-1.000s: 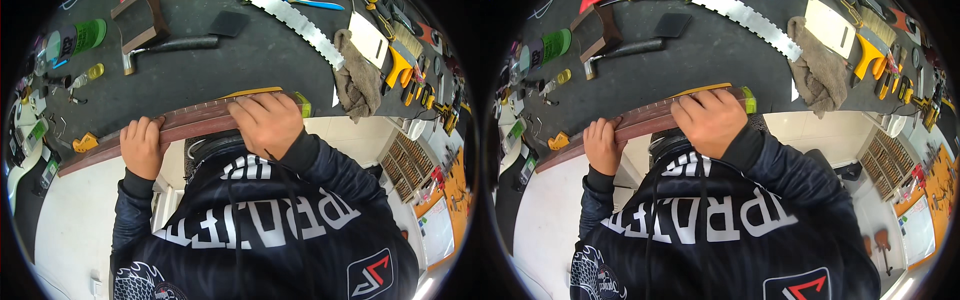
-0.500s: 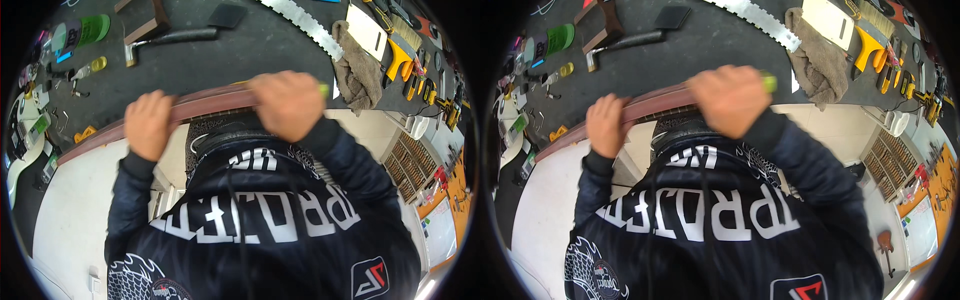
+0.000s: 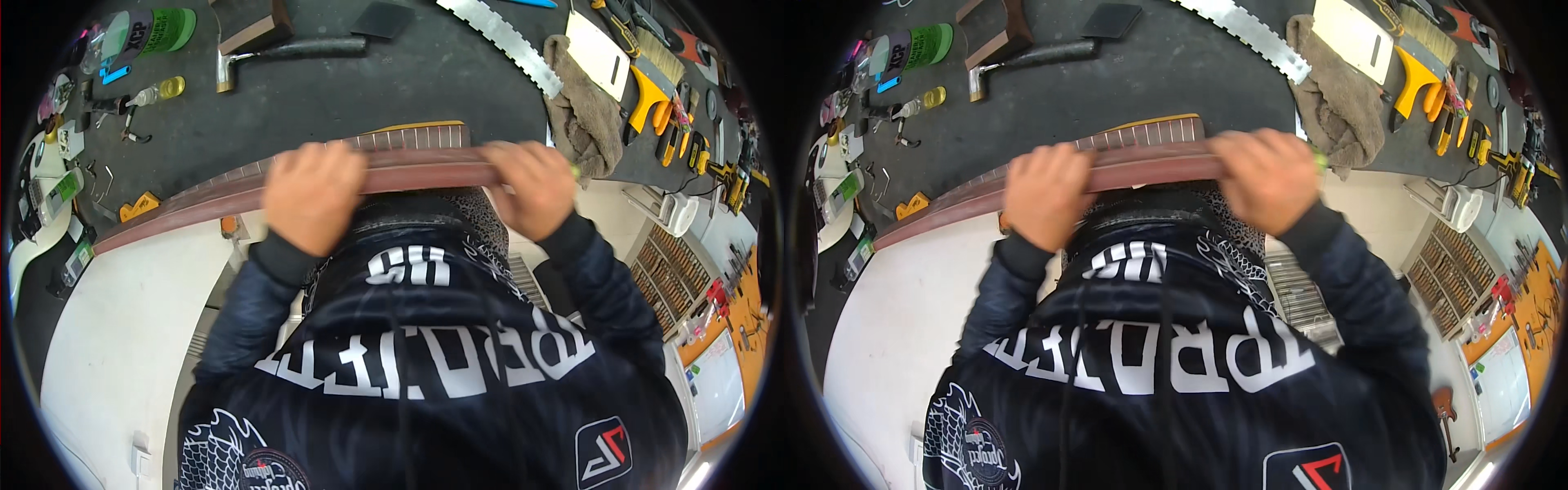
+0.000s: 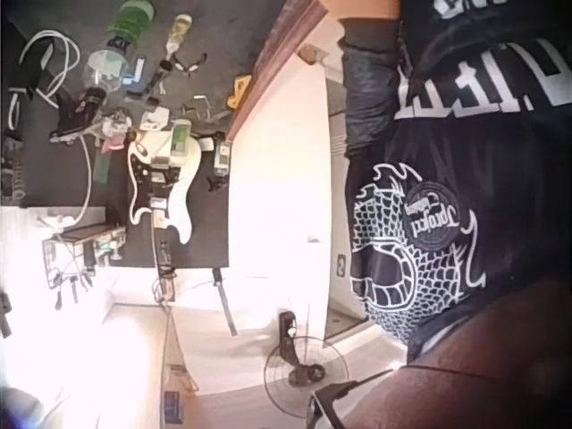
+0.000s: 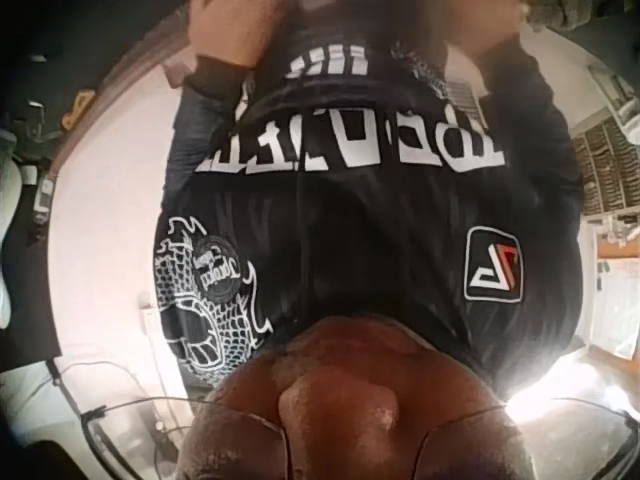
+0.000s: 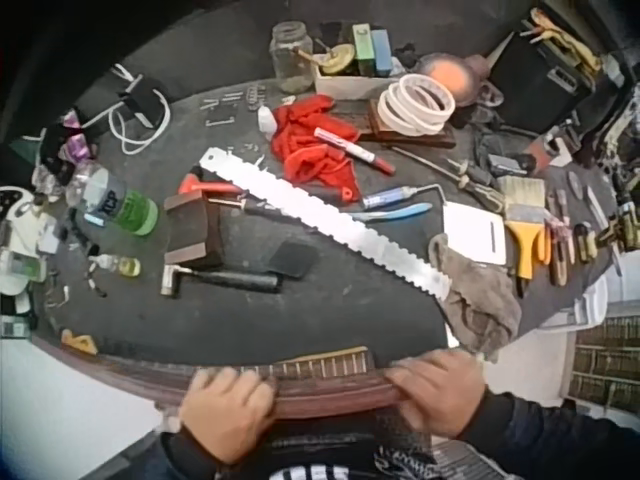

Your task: The person sands the fretboard of a detached guitar neck using a long sanding beam. Then, the person sets the sanding beam aside and brushes the guitar neck with a hand brush.

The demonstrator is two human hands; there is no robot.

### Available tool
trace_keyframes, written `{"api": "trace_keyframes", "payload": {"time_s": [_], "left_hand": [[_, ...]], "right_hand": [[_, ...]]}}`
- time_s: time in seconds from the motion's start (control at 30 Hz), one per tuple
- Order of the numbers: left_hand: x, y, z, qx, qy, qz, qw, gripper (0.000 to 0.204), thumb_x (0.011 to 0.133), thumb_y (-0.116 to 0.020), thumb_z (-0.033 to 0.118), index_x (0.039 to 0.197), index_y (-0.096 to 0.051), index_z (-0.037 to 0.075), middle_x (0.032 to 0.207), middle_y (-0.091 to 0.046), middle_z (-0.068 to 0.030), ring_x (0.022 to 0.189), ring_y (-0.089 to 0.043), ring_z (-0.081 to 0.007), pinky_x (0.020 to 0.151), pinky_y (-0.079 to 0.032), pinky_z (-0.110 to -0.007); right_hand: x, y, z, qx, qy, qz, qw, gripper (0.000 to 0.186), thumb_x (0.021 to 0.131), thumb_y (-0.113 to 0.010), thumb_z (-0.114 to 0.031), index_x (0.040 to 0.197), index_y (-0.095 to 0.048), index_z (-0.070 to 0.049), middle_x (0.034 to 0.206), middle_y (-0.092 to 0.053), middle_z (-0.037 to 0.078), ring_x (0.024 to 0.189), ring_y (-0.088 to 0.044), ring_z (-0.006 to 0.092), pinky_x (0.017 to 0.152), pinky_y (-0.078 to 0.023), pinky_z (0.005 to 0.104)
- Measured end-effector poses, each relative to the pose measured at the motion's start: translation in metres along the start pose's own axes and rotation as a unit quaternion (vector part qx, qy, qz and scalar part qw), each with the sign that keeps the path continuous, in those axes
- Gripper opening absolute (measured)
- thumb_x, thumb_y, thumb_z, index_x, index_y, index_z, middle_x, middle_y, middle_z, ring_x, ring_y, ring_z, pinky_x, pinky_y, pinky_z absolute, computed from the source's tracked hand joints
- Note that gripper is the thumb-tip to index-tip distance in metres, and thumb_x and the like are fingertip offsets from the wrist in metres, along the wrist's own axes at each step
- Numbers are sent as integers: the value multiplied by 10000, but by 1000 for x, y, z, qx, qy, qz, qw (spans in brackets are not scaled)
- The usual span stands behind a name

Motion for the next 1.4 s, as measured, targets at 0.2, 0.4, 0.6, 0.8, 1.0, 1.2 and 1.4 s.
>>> {"api": "trace_keyframes", "payload": {"time_s": [0.2, 0.4, 0.6, 0.8, 1.0, 1.2, 1.4], "left_hand": [[-37, 2, -50, -1, 23, 42, 999, 545, 626, -867, 201, 1143, -704, 141, 992, -630, -38, 944, -615, -279, 816, -444, -432], [7, 8, 24, -11, -19, 76, 997, 125, 818, -676, 225, 890, -591, 169, 889, -572, -8, 878, -597, -199, 760, -442, -387], [5, 25, 11, -67, 26, 62, 996, 677, 691, -883, 371, 1269, -653, 106, 1216, -662, -70, 1096, -605, -299, 981, -438, -443], [-115, 34, -141, 31, 91, 28, 995, 799, 657, -926, 292, 1365, -615, 89, 1300, -651, -101, 1218, -587, -344, 1066, -412, -486], [-70, 23, -85, -23, 24, 67, 997, 647, 685, -880, 158, 1280, -636, 87, 1230, -673, -100, 1197, -615, -322, 1076, -418, -484], [-25, 18, -12, -23, -32, 78, 996, 563, 683, -867, 162, 1200, -658, 92, 1184, -666, -65, 1126, -625, -289, 995, -458, -453], [0, 17, 30, -13, -39, 116, 992, 386, 759, -824, 228, 1082, -646, 113, 1017, -619, -13, 993, -617, -223, 860, -481, -389]], "right_hand": [[22, -30, -48, 1, -13, 18, 1000, 243, 809, -652, -149, 1039, -711, -99, 928, -713, 19, 816, -673, 206, 699, -500, 364], [-13, 3, 8, -12, 3, -18, 1000, 447, 670, -754, -38, 1114, -722, -76, 1053, -765, 73, 861, -710, 280, 732, -539, 384], [-32, 26, 34, -24, -21, -30, 999, 475, 678, -781, -22, 1146, -704, -50, 1083, -755, 109, 941, -712, 320, 822, -551, 419], [-66, 59, 72, -103, -41, -54, 992, 471, 709, -811, -59, 1167, -703, -81, 1099, -743, 101, 1012, -688, 336, 894, -534, 437], [-156, 119, 189, -255, -149, -76, 952, 450, 770, -772, -80, 1211, -693, -125, 1144, -734, 80, 1105, -681, 321, 991, -511, 453], [-207, 151, 260, -317, -227, -106, 915, 439, 804, -761, -77, 1235, -684, -113, 1197, -728, 75, 1178, -654, 314, 1040, -491, 453], [-126, 118, 131, -214, -132, -17, 968, 758, 721, -877, -90, 1417, -577, -85, 1450, -601, 147, 1369, -536, 376, 1153, -400, 513]]}}
Point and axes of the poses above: each hand's wrist, its own x-axis towards the middle knuckle, its own y-axis out of the back of the hand, z = x × y, the point moved 10 cm from there along x, towards the middle knuckle
